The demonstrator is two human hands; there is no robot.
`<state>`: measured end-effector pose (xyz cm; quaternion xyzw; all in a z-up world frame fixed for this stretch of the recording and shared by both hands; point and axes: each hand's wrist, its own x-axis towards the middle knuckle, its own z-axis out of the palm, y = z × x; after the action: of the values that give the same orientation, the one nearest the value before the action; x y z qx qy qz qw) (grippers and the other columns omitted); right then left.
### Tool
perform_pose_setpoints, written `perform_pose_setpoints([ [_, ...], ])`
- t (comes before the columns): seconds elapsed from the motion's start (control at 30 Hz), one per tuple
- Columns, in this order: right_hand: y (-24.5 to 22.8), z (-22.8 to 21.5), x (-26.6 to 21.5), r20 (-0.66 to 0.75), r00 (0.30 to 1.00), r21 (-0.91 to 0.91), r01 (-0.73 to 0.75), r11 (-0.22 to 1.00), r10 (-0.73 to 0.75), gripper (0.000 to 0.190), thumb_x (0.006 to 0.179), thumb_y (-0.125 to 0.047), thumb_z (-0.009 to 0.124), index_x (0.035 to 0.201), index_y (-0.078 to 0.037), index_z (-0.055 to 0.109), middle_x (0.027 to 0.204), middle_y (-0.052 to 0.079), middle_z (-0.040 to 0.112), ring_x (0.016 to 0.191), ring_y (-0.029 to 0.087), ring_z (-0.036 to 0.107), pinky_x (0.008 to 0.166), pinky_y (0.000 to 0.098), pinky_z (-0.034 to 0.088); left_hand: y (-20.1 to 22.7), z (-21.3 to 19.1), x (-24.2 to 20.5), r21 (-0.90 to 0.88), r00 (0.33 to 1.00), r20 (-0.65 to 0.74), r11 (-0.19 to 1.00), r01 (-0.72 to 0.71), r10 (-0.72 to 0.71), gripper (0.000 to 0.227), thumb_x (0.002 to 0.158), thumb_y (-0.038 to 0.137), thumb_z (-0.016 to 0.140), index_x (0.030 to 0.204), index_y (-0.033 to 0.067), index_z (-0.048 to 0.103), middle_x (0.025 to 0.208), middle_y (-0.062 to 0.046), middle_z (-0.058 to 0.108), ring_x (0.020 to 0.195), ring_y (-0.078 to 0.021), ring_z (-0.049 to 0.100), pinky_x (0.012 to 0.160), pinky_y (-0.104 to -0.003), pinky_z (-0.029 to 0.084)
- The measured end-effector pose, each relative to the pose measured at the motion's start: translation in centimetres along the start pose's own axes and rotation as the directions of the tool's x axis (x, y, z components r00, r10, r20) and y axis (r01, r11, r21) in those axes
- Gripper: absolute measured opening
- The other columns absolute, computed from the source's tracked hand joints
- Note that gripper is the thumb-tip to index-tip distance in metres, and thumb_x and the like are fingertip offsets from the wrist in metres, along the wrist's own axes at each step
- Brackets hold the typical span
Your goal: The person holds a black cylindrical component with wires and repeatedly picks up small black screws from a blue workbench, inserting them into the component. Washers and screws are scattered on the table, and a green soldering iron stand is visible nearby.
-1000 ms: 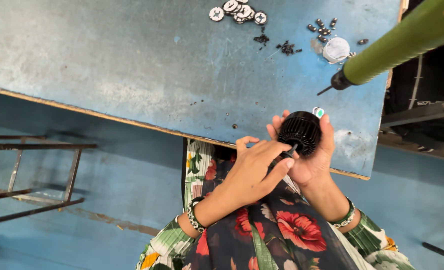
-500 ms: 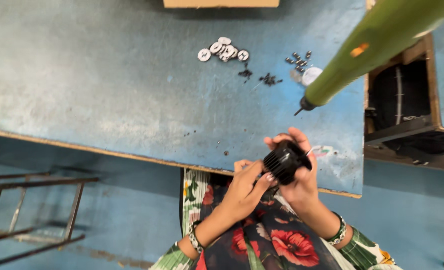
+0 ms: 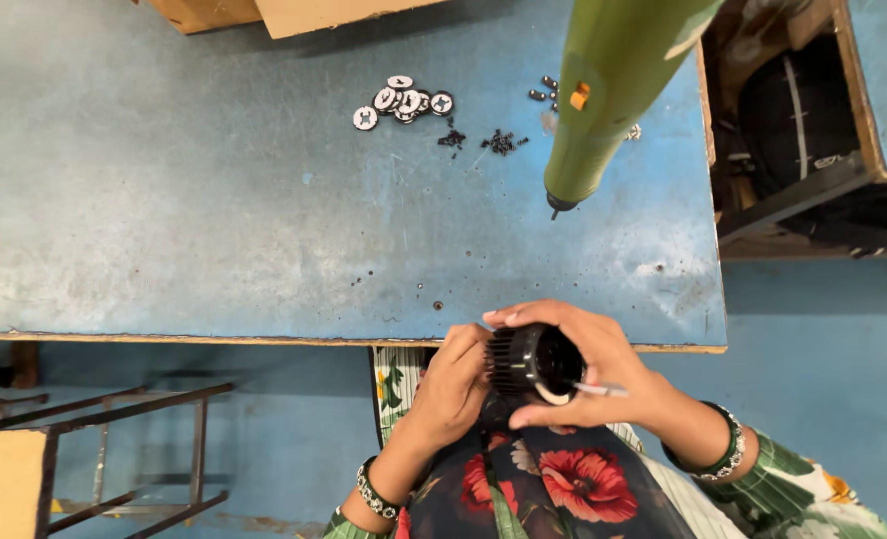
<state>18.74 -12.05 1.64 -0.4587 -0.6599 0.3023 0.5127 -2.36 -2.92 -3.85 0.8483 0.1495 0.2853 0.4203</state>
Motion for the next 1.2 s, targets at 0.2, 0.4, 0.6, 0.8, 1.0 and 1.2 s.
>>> perform_pose_setpoints([
  [0.2, -1.2, 0.0, 0.6, 0.034, 0.995, -0.127, 0.099, 0.987, -0.095, 0.076, 0.071, -0.03, 0.097, 0.129, -0.007, 0.055, 0.13, 0.014, 0.068, 0.128, 0.033, 0.068, 0.105, 0.0416, 0.057, -0.3, 0.6, 0.3, 0.031, 0.998, -0.012, 0.997, -0.068, 0.068, 0.041, 0.077, -0.013, 0.056, 0.118, -0.0072, 0.058, 0.118, -0.021, 0.059, 0.108, -0.0412, 0.055, 0.095, -0.045, 0.049],
  [0.4, -1.2, -0.5, 0.2, 0.099, 0.975, -0.003, 0.202, 0.979, -0.201, 0.071, 0.074, -0.028, 0.097, 0.128, -0.01, 0.054, 0.134, 0.014, 0.067, 0.134, 0.034, 0.064, 0.107, 0.0422, 0.058, -0.1, 0.0, 0.3, 0.098, 0.975, 0.006, 0.97, -0.222, 0.223, 0.037, 0.072, -0.013, 0.058, 0.109, -0.0081, 0.058, 0.111, -0.021, 0.06, 0.106, -0.0434, 0.058, 0.093, -0.048, 0.051],
  [0.6, -0.6, -1.3, -0.2, 0.162, 0.957, 0.035, 0.239, 0.97, -0.241, 0.075, 0.073, -0.03, 0.096, 0.129, -0.009, 0.052, 0.138, 0.018, 0.062, 0.132, 0.038, 0.064, 0.106, 0.0441, 0.058, 1.1, -1.3, 1.2, 0.166, 0.951, 0.071, 0.936, -0.31, 0.302, 0.018, 0.078, -0.007, 0.067, 0.092, -0.0014, 0.057, 0.094, -0.014, 0.057, 0.091, -0.0339, 0.059, 0.096, -0.05, 0.052],
  [0.8, 0.7, -0.6, -1.0, 0.022, 0.976, -0.039, 0.216, 0.976, -0.215, 0.077, 0.071, -0.029, 0.096, 0.129, -0.006, 0.051, 0.127, 0.021, 0.068, 0.114, 0.032, 0.074, 0.097, 0.0416, 0.062, 4.2, -3.8, 2.4, 0.267, 0.95, 0.163, 0.915, -0.303, 0.267, 0.019, 0.081, 0.01, 0.077, 0.089, 0.0051, 0.059, 0.092, -0.006, 0.062, 0.089, -0.0264, 0.062, 0.093, -0.046, 0.049],
  [1.0, 1.1, 1.2, -2.6, -0.206, 0.97, 0.166, 0.168, 0.972, -0.132, 0.071, 0.072, -0.02, 0.088, 0.129, -0.001, 0.05, 0.118, 0.023, 0.07, 0.115, 0.034, 0.075, 0.096, 0.0417, 0.065, 6.4, -3.3, 2.5, 0.274, 0.982, 0.071, 0.943, -0.188, 0.175, 0.014, 0.085, 0.012, 0.077, 0.093, 0.0076, 0.066, 0.1, -0.004, 0.068, 0.095, -0.0251, 0.064, 0.09, -0.041, 0.049],
  [1.2, 1.3, 1.5, -3.3, -0.153, 0.983, 0.427, -0.023, 0.904, 0.098, 0.066, 0.081, -0.019, 0.085, 0.131, 0.001, 0.048, 0.127, 0.026, 0.068, 0.119, 0.03, 0.07, 0.103, 0.0426, 0.06, 6.8, -2.9, 2.3, 0.289, 0.989, 0.009, 0.947, -0.142, 0.146, 0.011, 0.088, 0.014, 0.075, 0.092, 0.0097, 0.066, 0.102, -0.001, 0.069, 0.095, -0.0229, 0.064, 0.095, -0.041, 0.047],
])
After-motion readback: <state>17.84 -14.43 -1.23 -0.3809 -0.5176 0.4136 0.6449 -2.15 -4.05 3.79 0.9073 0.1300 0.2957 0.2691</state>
